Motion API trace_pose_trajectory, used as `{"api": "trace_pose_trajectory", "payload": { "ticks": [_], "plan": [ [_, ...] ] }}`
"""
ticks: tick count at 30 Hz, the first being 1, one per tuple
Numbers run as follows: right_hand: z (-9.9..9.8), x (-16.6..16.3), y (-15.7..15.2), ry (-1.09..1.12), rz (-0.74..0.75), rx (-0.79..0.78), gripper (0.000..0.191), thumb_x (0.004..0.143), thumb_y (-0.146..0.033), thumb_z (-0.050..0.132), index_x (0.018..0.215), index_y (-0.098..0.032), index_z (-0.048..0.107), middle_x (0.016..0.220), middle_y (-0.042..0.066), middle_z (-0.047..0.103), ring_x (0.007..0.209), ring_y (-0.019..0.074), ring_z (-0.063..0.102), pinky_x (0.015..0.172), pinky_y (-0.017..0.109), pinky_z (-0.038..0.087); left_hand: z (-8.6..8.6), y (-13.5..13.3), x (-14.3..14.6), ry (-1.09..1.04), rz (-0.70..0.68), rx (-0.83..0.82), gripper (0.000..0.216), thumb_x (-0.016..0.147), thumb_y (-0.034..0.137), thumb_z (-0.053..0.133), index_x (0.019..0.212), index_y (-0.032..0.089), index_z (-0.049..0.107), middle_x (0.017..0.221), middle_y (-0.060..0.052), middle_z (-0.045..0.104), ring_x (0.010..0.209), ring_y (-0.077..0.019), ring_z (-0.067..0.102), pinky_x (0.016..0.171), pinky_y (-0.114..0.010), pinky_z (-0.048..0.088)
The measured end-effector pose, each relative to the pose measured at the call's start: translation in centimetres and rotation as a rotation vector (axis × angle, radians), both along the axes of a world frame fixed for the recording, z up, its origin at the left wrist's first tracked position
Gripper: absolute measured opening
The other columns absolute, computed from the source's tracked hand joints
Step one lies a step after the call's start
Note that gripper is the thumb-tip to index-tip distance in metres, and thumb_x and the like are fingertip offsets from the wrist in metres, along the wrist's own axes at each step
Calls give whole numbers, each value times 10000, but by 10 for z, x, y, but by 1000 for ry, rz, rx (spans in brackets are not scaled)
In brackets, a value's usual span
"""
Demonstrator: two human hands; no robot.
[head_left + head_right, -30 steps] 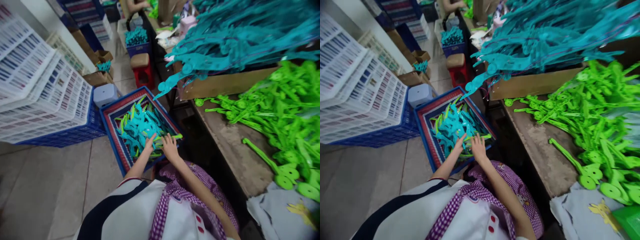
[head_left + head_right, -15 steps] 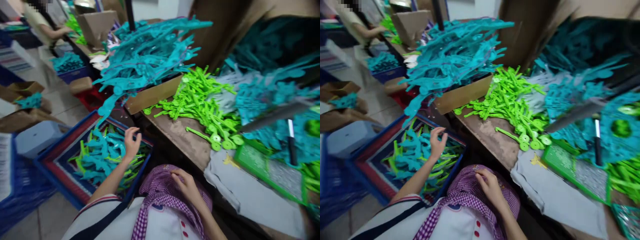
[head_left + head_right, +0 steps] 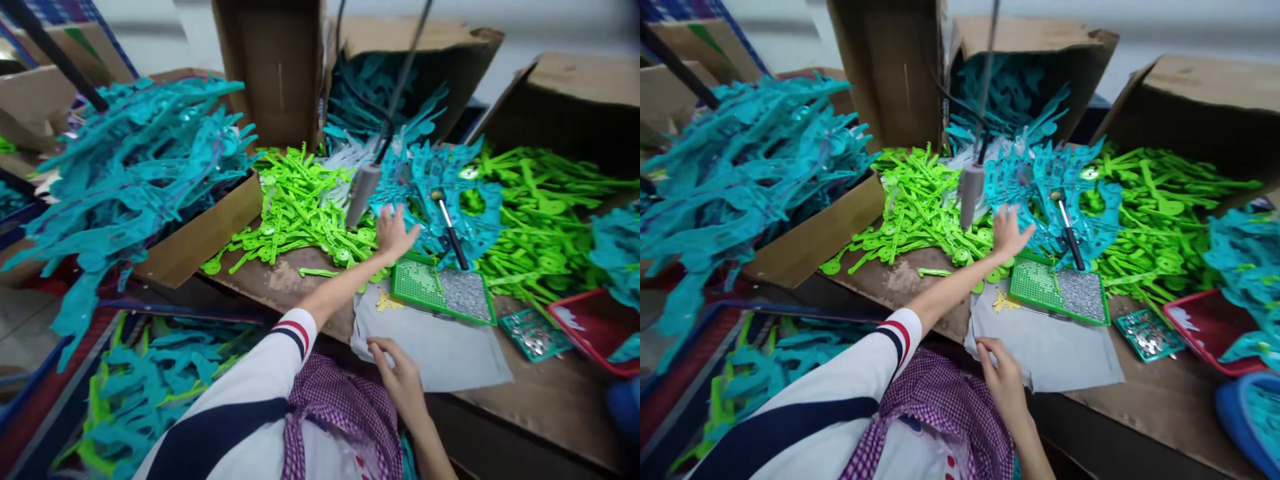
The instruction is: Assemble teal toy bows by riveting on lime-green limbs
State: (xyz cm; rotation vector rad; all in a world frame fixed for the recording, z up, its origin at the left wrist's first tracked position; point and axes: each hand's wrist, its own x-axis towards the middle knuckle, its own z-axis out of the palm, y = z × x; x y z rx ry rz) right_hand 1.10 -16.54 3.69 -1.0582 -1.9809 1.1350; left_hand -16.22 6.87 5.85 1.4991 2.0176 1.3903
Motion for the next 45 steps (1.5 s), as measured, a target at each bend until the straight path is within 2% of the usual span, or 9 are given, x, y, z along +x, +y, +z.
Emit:
{"api": "trace_pose_trajectory", "payload": {
  "ticks": [3, 10, 15, 20, 25, 30, 35, 40, 45],
  "plan": [
    [-14, 6, -3, -21, 30, -80, 348, 962, -498, 568, 930, -218, 773, 928, 88, 784, 847, 222, 750, 770, 308, 596, 3, 40, -20, -271, 284, -180, 864, 800, 308, 800, 1522, 146, 353, 1599, -291, 351, 1510, -417, 331, 1211, -540, 270],
    [-12, 13, 5, -18, 50, -76, 321, 976, -469, 558, 966, -226, 768, 971, 77, 779, 920, 217, 748, 803, 294, 589, 1, 47, -41, -326, 352, -157, 837, 766, 188, 808, 1487, 131, 387, 1489, -240, 481, 1393, -361, 494, 1160, -488, 376],
    [-17, 7, 9, -25, 41, -14, 298, 980, -442, 556, 965, -223, 756, 966, 77, 778, 910, 217, 746, 808, 307, 582, -2, 33, -36, -231, 259, 88, 833, 840, 79, 700, 1563, 220, 310, 1551, -181, 412, 1481, -289, 388, 1236, -421, 319],
    [-22, 7, 19, -15, -30, -10, 337, 952, -494, 576, 940, -208, 753, 975, 92, 778, 913, 229, 743, 813, 334, 586, -5, 10, -31, -125, 101, 190, 801, 966, 266, 628, 1628, 321, 180, 1576, -143, 379, 1506, -295, 352, 1247, -477, 298],
    [11, -2, 55, 102, -299, 49, 375, 908, -532, 627, 966, -182, 749, 971, 107, 765, 904, 235, 727, 867, 377, 574, -13, -39, -24, -3, 0, 203, 743, 1010, 361, 523, 1640, 351, 131, 1611, -107, 357, 1546, -267, 296, 1260, -477, 291],
    [42, -50, 113, 429, -550, 212, 497, 914, -532, 609, 1241, -159, 629, 1230, 155, 674, 1041, 223, 696, 934, 423, 553, -43, -88, -14, 178, -162, 172, 554, 1041, 350, 354, 1592, 290, 357, 1571, -101, 446, 1533, -254, 337, 1265, -423, 308],
    [42, -82, 129, 539, -360, 85, 456, 900, -594, 596, 1141, -207, 617, 1089, 100, 673, 1025, 204, 661, 916, 405, 548, -71, -105, -28, 350, -323, 407, 502, 1068, 367, 287, 1469, 172, 519, 1300, -178, 635, 1285, -251, 615, 1140, -392, 497],
    [51, -104, 128, 690, -365, 17, 461, 886, -689, 562, 921, -233, 619, 924, 52, 666, 917, 202, 640, 904, 413, 543, -47, -94, -47, 512, -307, 648, 469, 1081, 347, 327, 1530, 237, 402, 1397, -138, 583, 1365, -219, 555, 1181, -382, 455],
    [45, -97, 155, 672, -467, 18, 628, 902, -817, 318, 1042, -278, 609, 1030, 51, 686, 1117, 238, 612, 1011, 488, 518, -35, -120, -48, 497, -378, 576, 747, 941, 459, 651, 1556, 318, 251, 1648, -158, 280, 1562, -333, 260, 1248, -577, 286]
  ]
}}
